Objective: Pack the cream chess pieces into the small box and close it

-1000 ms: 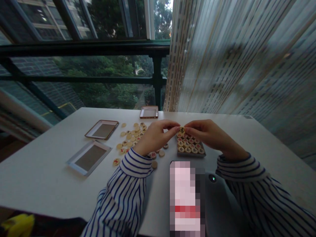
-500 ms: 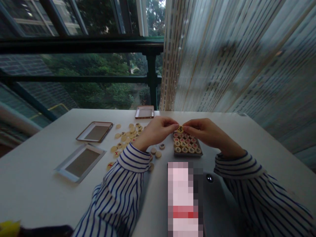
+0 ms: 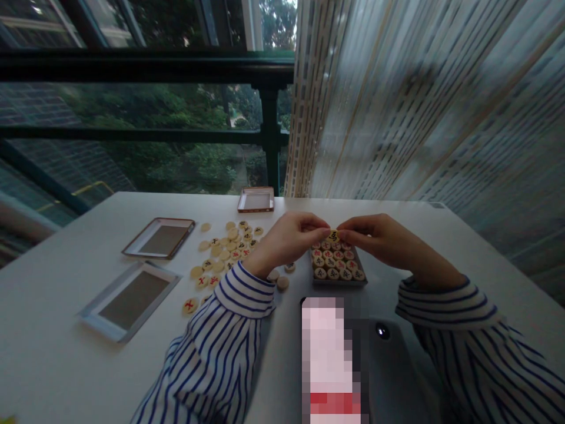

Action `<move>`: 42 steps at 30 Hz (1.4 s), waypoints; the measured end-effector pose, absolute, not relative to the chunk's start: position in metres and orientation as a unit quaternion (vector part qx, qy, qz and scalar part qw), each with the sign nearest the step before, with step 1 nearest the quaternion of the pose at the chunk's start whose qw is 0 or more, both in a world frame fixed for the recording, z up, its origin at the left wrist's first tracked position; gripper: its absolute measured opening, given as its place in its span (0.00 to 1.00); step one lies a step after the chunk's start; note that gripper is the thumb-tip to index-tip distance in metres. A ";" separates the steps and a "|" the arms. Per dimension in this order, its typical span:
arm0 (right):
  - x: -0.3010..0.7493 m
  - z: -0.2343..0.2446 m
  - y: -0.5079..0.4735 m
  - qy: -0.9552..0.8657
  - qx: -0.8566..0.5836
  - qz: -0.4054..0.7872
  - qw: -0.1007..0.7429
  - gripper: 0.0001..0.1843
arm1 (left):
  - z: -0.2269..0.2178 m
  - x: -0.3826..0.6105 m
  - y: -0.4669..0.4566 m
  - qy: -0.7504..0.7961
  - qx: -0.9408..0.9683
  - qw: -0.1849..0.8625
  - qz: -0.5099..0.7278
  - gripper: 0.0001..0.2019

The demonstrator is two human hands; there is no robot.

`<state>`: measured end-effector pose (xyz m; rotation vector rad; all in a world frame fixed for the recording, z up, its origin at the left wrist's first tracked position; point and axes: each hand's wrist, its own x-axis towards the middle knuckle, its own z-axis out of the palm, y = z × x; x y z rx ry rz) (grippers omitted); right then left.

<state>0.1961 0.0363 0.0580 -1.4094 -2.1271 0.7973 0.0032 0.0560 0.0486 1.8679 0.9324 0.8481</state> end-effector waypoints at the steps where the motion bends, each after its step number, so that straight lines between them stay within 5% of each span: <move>1: 0.196 0.058 0.036 -0.775 -0.514 0.289 0.226 0.16 | 0.047 0.004 0.057 0.373 0.742 0.440 0.342 0.08; 23: 0.196 0.052 0.039 -0.774 -0.504 0.278 0.263 0.16 | 0.042 0.006 0.061 0.383 0.681 0.509 0.362 0.08; 30: 0.191 0.053 0.035 -0.784 -0.507 0.174 0.312 0.15 | 0.040 0.009 0.062 0.416 0.656 0.488 0.398 0.09; 42: 0.186 0.051 0.033 -0.829 -0.490 0.024 0.269 0.17 | 0.032 0.015 0.065 0.419 0.588 0.535 0.439 0.10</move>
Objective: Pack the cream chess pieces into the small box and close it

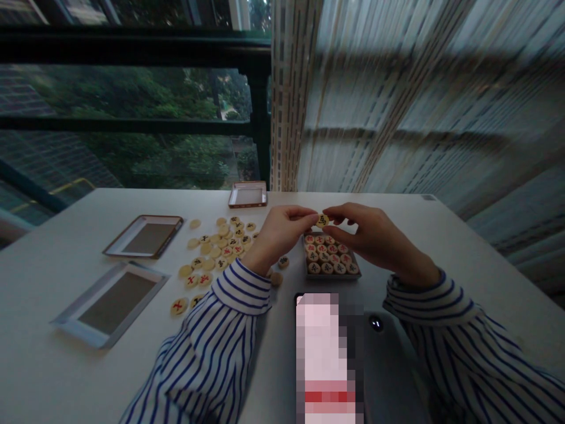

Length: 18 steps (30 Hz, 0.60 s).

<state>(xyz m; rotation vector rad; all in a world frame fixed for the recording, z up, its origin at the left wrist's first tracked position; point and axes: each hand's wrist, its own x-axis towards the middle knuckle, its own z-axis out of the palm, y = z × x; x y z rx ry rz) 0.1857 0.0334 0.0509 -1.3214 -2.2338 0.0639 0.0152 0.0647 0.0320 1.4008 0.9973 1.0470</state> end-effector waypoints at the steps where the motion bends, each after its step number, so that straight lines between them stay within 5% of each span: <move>1: 0.186 0.051 0.034 -0.830 -0.490 0.019 0.265 0.17 | 0.032 0.016 0.065 0.418 0.586 0.537 0.439 0.10; 18: 0.191 0.051 0.034 -0.852 -0.484 -0.007 0.199 0.15 | 0.024 0.019 0.065 0.418 0.617 0.537 0.394 0.08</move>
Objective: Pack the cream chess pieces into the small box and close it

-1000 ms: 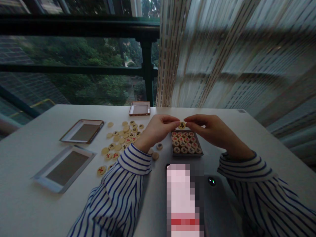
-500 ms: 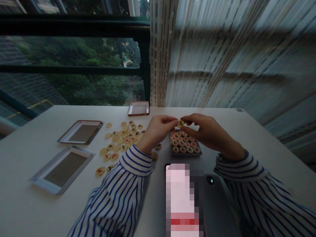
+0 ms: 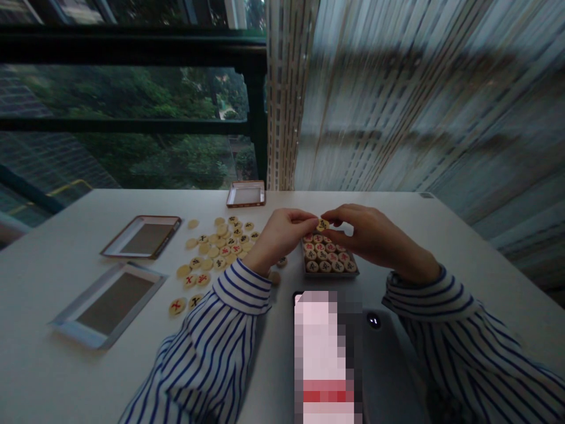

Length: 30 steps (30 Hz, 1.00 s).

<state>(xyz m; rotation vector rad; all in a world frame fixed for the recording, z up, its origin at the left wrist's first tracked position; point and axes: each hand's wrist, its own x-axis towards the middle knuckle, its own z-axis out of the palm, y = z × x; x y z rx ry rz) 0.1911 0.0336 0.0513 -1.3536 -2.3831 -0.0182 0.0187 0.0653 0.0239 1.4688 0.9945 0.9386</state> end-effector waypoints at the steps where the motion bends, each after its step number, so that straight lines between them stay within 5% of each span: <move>1: 0.192 0.051 0.034 -0.854 -0.483 -0.006 0.195 0.15 | 0.024 0.019 0.065 0.417 0.616 0.540 0.393 0.07; 22: 0.194 0.054 0.033 -0.870 -0.480 -0.013 0.117 0.14 | 0.019 0.018 0.068 0.416 0.674 0.520 0.320 0.09; 30: 0.199 0.052 0.035 -0.864 -0.499 0.011 0.062 0.15 | 0.019 0.009 0.071 0.441 0.779 0.362 0.258 0.14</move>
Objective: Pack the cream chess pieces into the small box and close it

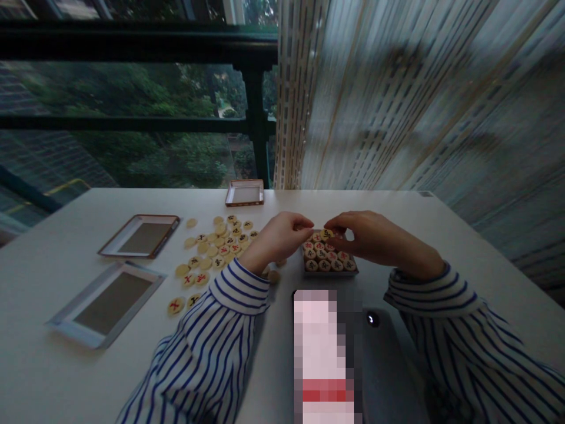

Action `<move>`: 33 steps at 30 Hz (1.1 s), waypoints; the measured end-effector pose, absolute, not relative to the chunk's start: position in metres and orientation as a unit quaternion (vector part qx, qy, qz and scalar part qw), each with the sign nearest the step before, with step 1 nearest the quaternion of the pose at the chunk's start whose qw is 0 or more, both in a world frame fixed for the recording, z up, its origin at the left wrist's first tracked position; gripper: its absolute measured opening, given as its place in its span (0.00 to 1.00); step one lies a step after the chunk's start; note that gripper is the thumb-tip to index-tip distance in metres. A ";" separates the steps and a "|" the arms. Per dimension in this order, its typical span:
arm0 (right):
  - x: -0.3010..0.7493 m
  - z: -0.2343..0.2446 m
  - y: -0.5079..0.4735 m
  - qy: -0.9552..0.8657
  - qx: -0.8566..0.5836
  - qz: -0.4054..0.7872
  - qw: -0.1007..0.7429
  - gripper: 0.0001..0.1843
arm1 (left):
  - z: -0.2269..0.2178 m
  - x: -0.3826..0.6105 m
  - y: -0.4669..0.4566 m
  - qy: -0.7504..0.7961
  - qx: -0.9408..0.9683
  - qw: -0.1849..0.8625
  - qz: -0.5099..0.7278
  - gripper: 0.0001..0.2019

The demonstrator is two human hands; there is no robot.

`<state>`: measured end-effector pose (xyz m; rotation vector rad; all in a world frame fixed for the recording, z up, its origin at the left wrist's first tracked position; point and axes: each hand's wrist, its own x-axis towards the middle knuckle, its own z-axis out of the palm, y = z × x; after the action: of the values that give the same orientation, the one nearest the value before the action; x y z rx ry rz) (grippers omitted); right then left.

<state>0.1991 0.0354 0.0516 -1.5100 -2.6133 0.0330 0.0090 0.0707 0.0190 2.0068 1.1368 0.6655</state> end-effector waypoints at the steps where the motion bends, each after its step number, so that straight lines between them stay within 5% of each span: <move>1: 0.200 0.051 0.036 -0.864 -0.501 0.014 0.055 0.15 | 0.019 0.007 0.071 0.443 0.790 0.343 0.248 0.14; 8: 0.203 0.048 0.040 -0.857 -0.514 0.038 0.012 0.15 | 0.021 -0.002 0.074 0.466 0.812 0.261 0.233 0.15; 33: 0.213 0.035 0.045 -0.847 -0.521 0.079 -0.067 0.12 | 0.024 -0.004 0.070 0.483 0.827 0.222 0.183 0.17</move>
<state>0.2130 0.0450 0.0349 -1.7118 -2.7815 0.2598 -0.0036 0.0700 0.0244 2.2847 1.3337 0.5047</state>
